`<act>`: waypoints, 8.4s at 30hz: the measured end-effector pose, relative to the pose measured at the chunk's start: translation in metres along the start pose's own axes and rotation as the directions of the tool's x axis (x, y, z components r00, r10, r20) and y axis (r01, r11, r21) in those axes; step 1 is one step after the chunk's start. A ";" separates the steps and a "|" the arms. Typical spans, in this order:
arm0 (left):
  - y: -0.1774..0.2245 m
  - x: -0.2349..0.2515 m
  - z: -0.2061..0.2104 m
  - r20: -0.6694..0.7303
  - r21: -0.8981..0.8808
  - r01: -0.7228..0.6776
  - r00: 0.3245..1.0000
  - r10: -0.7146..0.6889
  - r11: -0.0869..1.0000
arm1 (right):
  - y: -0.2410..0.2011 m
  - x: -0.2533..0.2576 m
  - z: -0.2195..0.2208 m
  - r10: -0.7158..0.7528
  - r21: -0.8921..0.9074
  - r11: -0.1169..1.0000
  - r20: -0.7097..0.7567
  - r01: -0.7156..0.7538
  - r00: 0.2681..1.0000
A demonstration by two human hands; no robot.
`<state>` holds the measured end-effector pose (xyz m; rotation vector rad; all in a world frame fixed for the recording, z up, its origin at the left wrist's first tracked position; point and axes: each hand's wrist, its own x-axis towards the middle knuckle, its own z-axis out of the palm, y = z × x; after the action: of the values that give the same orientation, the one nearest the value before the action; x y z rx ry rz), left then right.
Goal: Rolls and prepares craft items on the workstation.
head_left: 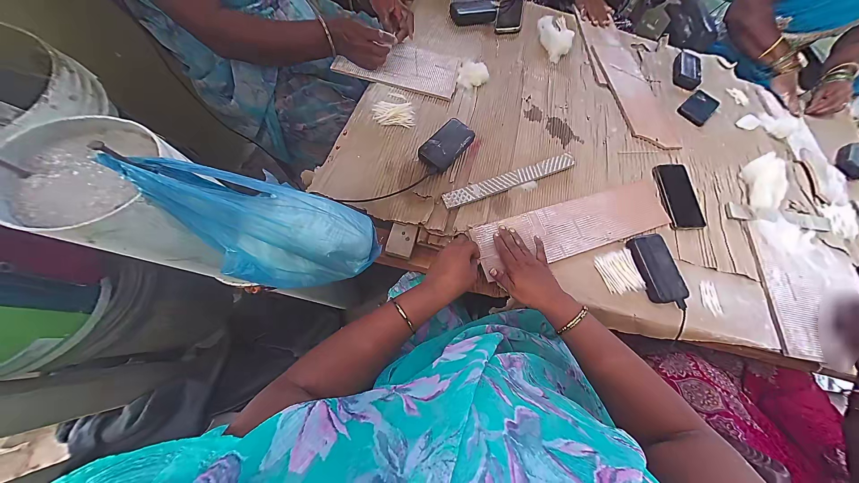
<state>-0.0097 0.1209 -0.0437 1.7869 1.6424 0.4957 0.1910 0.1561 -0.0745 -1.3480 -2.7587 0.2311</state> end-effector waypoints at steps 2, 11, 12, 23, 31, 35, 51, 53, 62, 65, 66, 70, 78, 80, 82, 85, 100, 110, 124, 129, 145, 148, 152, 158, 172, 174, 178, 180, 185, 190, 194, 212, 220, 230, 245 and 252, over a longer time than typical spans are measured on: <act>-0.002 -0.004 0.000 0.043 0.004 0.012 0.999 -0.012 1.000 | 0.000 -0.016 -0.001 -0.015 -0.017 1.000 0.060 0.016 0.998; 0.000 -0.016 -0.002 0.306 -0.006 0.081 0.949 -0.075 0.997 | 0.006 -0.075 -0.023 -0.074 0.005 0.997 0.216 0.074 0.974; -0.001 -0.016 -0.002 0.295 -0.018 0.081 0.953 -0.072 0.997 | 0.006 -0.074 -0.024 -0.065 0.029 0.998 0.187 0.061 0.980; -0.001 -0.008 -0.019 0.181 -0.101 0.123 0.978 -0.104 0.987 | 0.017 -0.025 -0.021 0.000 0.092 0.996 -0.024 0.002 1.000; 0.000 -0.005 -0.024 0.040 -0.168 0.047 0.998 -0.041 0.985 | 0.013 -0.008 -0.021 -0.021 0.143 0.987 -0.358 0.077 0.933; -0.002 0.000 -0.017 -0.024 -0.052 -0.037 0.999 0.036 0.998 | 0.012 0.005 -0.022 0.006 0.108 0.994 -0.292 0.027 0.956; -0.003 -0.005 -0.003 0.236 0.065 0.006 0.972 -0.021 0.998 | 0.021 -0.054 -0.019 -0.165 -0.088 0.980 0.161 0.181 0.973; 0.000 -0.006 -0.003 0.274 0.062 0.017 0.961 -0.034 0.998 | 0.022 -0.061 -0.028 -0.163 -0.064 0.981 0.224 0.182 0.961; -0.007 0.003 -0.014 0.065 0.023 0.026 0.997 -0.027 0.999 | 0.021 0.006 -0.026 -0.094 -0.052 0.994 -0.052 0.091 0.994; -0.010 0.007 -0.015 0.060 0.080 0.045 0.997 -0.050 0.996 | 0.015 0.031 -0.013 -0.126 -0.072 0.990 -0.014 0.125 0.992; -0.011 0.008 -0.014 0.061 0.091 0.049 0.997 -0.055 0.995 | 0.015 0.034 -0.010 -0.127 -0.080 0.989 0.013 0.128 0.992; -0.011 0.004 -0.013 0.115 0.098 0.037 0.992 -0.048 0.994 | 0.015 0.013 -0.005 -0.146 -0.075 0.986 0.056 0.150 0.988; 0.001 -0.006 -0.007 0.353 0.095 0.016 0.934 -0.048 0.995 | 0.011 -0.065 -0.026 -0.182 -0.030 0.981 0.200 0.191 0.963; 0.002 -0.008 -0.009 0.310 0.067 0.038 0.949 -0.057 0.997 | 0.016 -0.063 -0.031 -0.140 -0.023 0.989 0.158 0.146 0.977; 0.000 -0.008 -0.013 0.233 0.036 0.068 0.970 -0.075 0.997 | 0.022 -0.051 -0.029 -0.056 -0.044 0.997 0.057 0.059 0.997; -0.004 -0.006 -0.018 0.115 0.008 0.085 0.990 -0.085 0.996 | 0.023 -0.018 -0.023 0.003 -0.035 0.999 -0.058 -0.005 0.998; -0.005 -0.006 -0.012 0.228 0.045 0.078 0.970 -0.086 0.996 | 0.002 -0.040 -0.010 -0.141 -0.090 0.984 0.139 0.154 0.980; -0.003 -0.011 -0.019 0.083 -0.003 0.074 0.994 -0.073 0.997 | 0.015 -0.021 -0.018 0.040 -0.042 0.998 -0.078 -0.043 0.996; -0.011 -0.009 -0.011 0.163 0.068 -0.011 0.987 0.000 0.998 | -0.002 -0.026 -0.012 -0.129 -0.101 0.984 0.182 0.149 0.975; -0.006 -0.016 -0.004 0.203 0.142 -0.059 0.979 0.029 0.988 | -0.004 -0.064 -0.019 -0.128 -0.034 0.990 0.211 0.139 0.969; 0.019 -0.056 0.003 0.131 0.116 -0.239 0.966 0.224 0.964 | -0.012 -0.082 -0.022 -0.118 -0.050 0.993 -0.485 0.107 0.867; 0.019 -0.061 0.006 0.130 0.107 -0.255 0.962 0.241 0.961 | -0.014 -0.089 -0.020 -0.110 -0.014 0.993 -0.497 0.118 0.861; 0.023 -0.064 0.009 0.167 0.103 -0.249 0.959 0.230 0.963 | -0.012 -0.104 -0.017 -0.100 -0.009 0.994 -0.553 0.113 0.827; 0.025 -0.065 0.011 0.145 0.146 -0.300 0.949 0.280 0.943 | 0.012 -0.133 -0.017 -0.007 0.023 0.999 -0.612 0.026 0.791; 0.014 -0.057 0.010 0.127 0.130 -0.236 0.967 0.220 0.963 | 0.089 -0.109 -0.032 0.682 0.160 0.685 -0.486 -0.711 0.547; 0.012 -0.056 0.009 0.115 0.122 -0.240 0.967 0.226 0.963 | 0.086 -0.109 -0.035 0.715 0.184 0.653 -0.471 -0.735 0.517; 0.007 -0.054 0.009 0.106 0.132 -0.257 0.964 0.244 0.957 | 0.085 -0.118 -0.048 0.778 0.305 0.591 -0.458 -0.747 0.429; 0.007 -0.053 0.010 0.121 0.134 -0.251 0.964 0.236 0.959 | 0.086 -0.125 -0.054 0.809 0.376 0.555 -0.449 -0.742 0.378; 0.007 -0.054 0.010 0.138 0.155 -0.250 0.963 0.230 0.956 | 0.096 -0.136 -0.050 0.792 0.320 0.582 -0.432 -0.748 0.431; 0.003 -0.053 0.012 0.129 0.156 -0.269 0.960 0.250 0.951 | 0.091 -0.135 -0.042 0.731 0.149 0.654 -0.374 -0.742 0.570; 0.001 -0.052 0.009 0.160 0.138 -0.241 0.963 0.218 0.961 | 0.095 -0.135 -0.048 0.670 0.163 0.685 -0.524 -0.710 0.526; -0.004 0.115 -0.032 -0.211 0.181 -0.017 0.976 0.056 0.983 | 0.083 0.079 -0.055 0.489 0.210 0.871 -0.265 -0.445 0.831; -0.007 0.147 -0.034 -0.164 0.392 -0.041 0.980 0.114 0.919 | 0.091 0.098 -0.047 0.550 0.257 0.831 -0.244 -0.494 0.799; -0.002 0.149 -0.048 -0.150 0.346 -0.034 0.984 0.092 0.938 | 0.089 0.103 -0.049 0.521 0.345 0.839 -0.288 -0.420 0.804; 0.053 0.070 -0.032 -0.117 -0.455 -0.110 0.991 0.063 0.884 | 0.033 -0.012 -0.078 0.417 0.638 0.764 -0.602 0.096 0.681; 0.077 0.005 -0.014 0.012 -0.802 -0.048 0.995 0.097 0.595 | 0.000 -0.041 -0.068 0.374 0.601 0.788 -0.640 0.134 0.671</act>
<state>0.0380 0.1292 0.0185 1.1412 1.0130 1.0272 0.2248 0.1311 -0.0069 -1.0981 -1.6811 0.4230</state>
